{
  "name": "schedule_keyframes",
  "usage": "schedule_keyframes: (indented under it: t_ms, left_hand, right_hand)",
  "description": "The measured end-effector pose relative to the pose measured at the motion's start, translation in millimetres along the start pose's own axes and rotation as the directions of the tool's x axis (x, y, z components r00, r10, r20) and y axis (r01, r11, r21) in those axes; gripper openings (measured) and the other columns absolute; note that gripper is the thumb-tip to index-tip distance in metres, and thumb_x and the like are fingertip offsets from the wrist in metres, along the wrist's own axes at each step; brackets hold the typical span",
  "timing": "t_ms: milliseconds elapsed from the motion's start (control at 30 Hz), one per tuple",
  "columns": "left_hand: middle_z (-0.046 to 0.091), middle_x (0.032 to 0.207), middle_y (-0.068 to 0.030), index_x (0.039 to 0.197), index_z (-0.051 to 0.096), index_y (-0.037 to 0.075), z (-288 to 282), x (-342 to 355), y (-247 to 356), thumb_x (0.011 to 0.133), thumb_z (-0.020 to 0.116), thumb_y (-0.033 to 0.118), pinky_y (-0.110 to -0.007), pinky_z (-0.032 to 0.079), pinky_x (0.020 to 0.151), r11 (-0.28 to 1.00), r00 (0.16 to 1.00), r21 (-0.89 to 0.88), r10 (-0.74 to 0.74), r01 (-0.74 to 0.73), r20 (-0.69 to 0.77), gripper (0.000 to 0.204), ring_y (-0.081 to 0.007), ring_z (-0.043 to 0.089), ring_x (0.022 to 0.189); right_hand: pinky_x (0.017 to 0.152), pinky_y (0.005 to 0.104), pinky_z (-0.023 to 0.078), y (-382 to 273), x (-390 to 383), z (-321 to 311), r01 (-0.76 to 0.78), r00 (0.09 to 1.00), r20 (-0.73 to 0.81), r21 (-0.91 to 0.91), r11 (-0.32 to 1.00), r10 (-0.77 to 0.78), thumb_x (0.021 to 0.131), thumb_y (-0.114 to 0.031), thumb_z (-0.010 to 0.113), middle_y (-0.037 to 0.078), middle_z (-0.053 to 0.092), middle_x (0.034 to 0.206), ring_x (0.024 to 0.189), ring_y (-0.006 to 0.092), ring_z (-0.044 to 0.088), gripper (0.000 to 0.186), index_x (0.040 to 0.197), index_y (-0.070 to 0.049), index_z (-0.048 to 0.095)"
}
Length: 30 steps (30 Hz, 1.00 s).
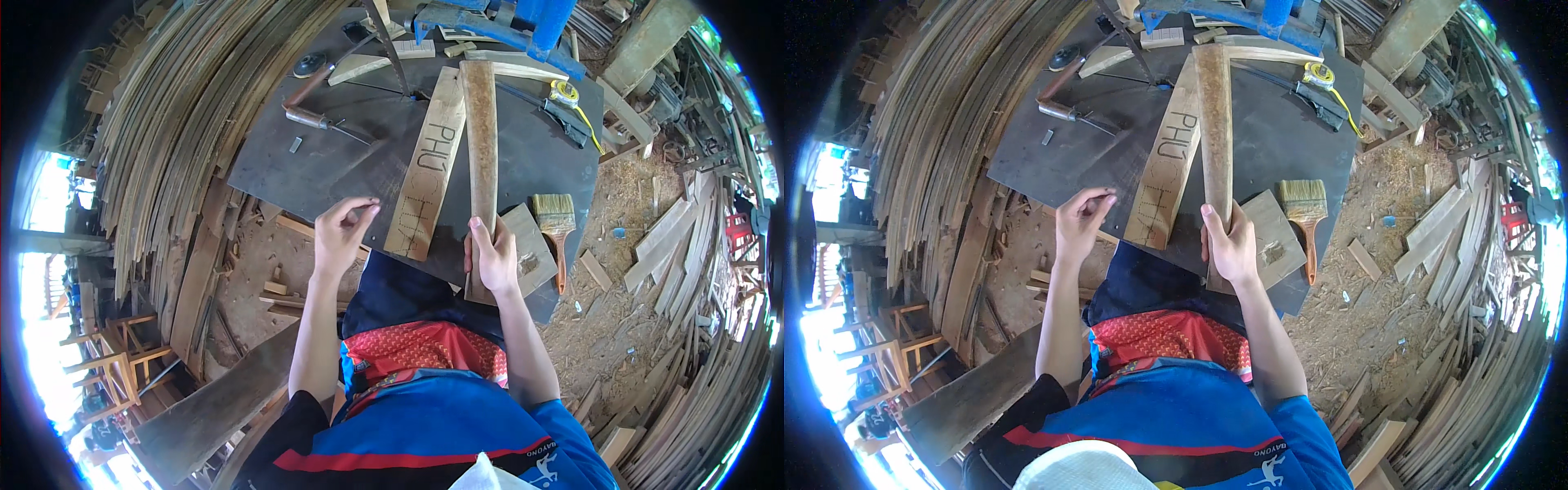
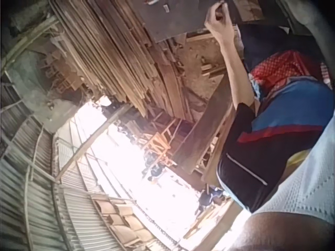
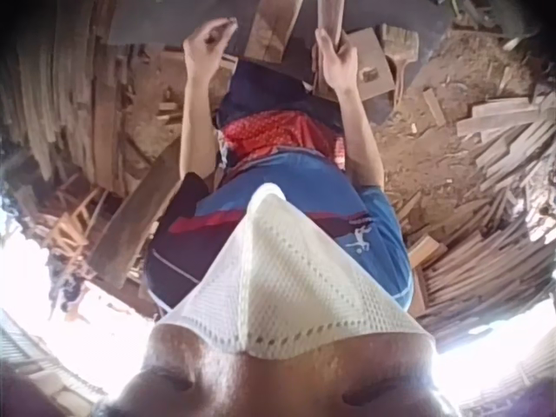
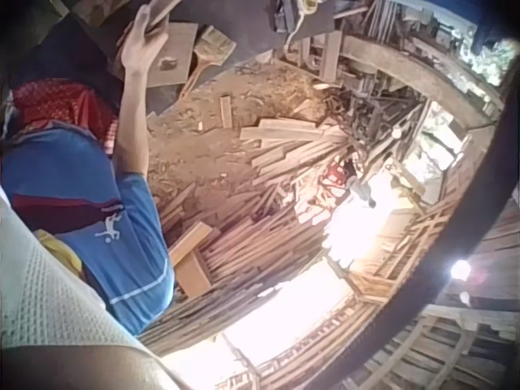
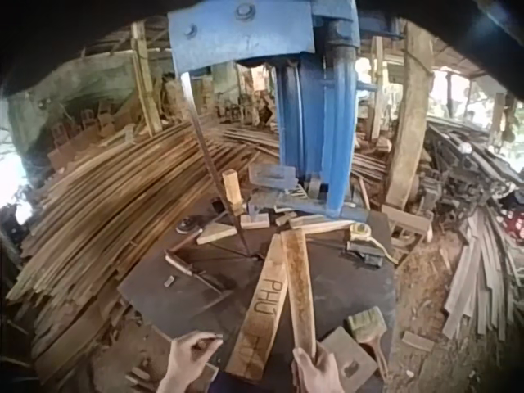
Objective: The person uses a small chisel and a wooden mallet to carve letters into a rectangular piece of wood. They repeatedly strike the chisel to deepen the incisions, occasionally adjusting the wood's position on the workbench. The task involves precise hand coordination to maintain the shape of the letters.
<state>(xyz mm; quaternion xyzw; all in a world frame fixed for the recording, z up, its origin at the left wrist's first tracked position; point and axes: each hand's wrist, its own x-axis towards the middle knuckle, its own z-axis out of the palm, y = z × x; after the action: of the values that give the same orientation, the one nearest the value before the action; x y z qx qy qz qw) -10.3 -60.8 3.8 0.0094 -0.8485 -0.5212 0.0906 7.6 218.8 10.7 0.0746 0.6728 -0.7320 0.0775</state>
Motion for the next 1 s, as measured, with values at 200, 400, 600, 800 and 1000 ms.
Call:
schedule_keyframes:
  t_ms: [200,400,600,800,1000]
  left_hand:
    - [0.073,0.090,-0.0013,0.110,0.078,0.000,39,32,1,0.097,0.077,0.007,-0.021,0.046,0.063,0.998,0.998,-0.030,0.050,-0.048,0.044,0.014,-0.0040,0.058,0.072]
    - [0.075,0.105,-0.0060,0.106,0.079,-0.003,56,43,-10,0.098,0.074,0.004,-0.024,0.050,0.070,0.991,0.991,0.009,0.130,-0.130,0.028,0.012,-0.0082,0.064,0.081]
    - [0.075,0.104,-0.0068,0.108,0.080,-0.001,60,41,-6,0.097,0.075,0.006,-0.025,0.052,0.072,0.991,0.991,0.014,0.133,-0.133,-0.001,0.014,-0.0103,0.067,0.082]
    - [0.075,0.105,-0.0074,0.109,0.080,0.000,62,40,-5,0.097,0.074,0.005,-0.027,0.053,0.073,0.986,0.986,0.024,0.164,-0.164,-0.015,0.015,-0.0127,0.068,0.082]
    - [0.075,0.105,-0.0082,0.109,0.081,0.001,63,42,-7,0.096,0.074,0.004,-0.027,0.055,0.073,0.985,0.985,0.009,0.172,-0.172,-0.017,0.015,-0.0140,0.070,0.083]
  right_hand:
    - [0.043,0.0289,0.044,-1,-1,2,-0.020,1.000,-0.012,-0.033,0.999,0.020,0.105,-0.037,0.066,0.004,0.059,0.063,0.046,0.0115,0.057,0.038,0.097,0.000,0.059]
    - [0.043,0.0292,0.045,-2,-1,3,-0.016,1.000,0.002,-0.038,0.999,0.016,0.105,-0.035,0.067,0.004,0.060,0.065,0.046,0.0114,0.058,0.036,0.097,-0.001,0.060]
    - [0.043,0.0281,0.042,-3,0,4,-0.008,1.000,0.004,-0.099,0.995,0.008,0.107,-0.035,0.063,0.004,0.057,0.060,0.045,0.0113,0.054,0.036,0.098,0.000,0.060]
    - [0.043,0.0284,0.043,-2,0,5,-0.007,1.000,0.007,-0.081,0.997,0.008,0.106,-0.035,0.064,0.004,0.058,0.061,0.045,0.0115,0.056,0.036,0.097,0.000,0.060]
    - [0.043,0.0289,0.045,-3,0,3,-0.018,1.000,0.013,-0.085,0.996,0.019,0.105,-0.035,0.067,0.004,0.060,0.064,0.046,0.0117,0.058,0.037,0.095,0.000,0.060]
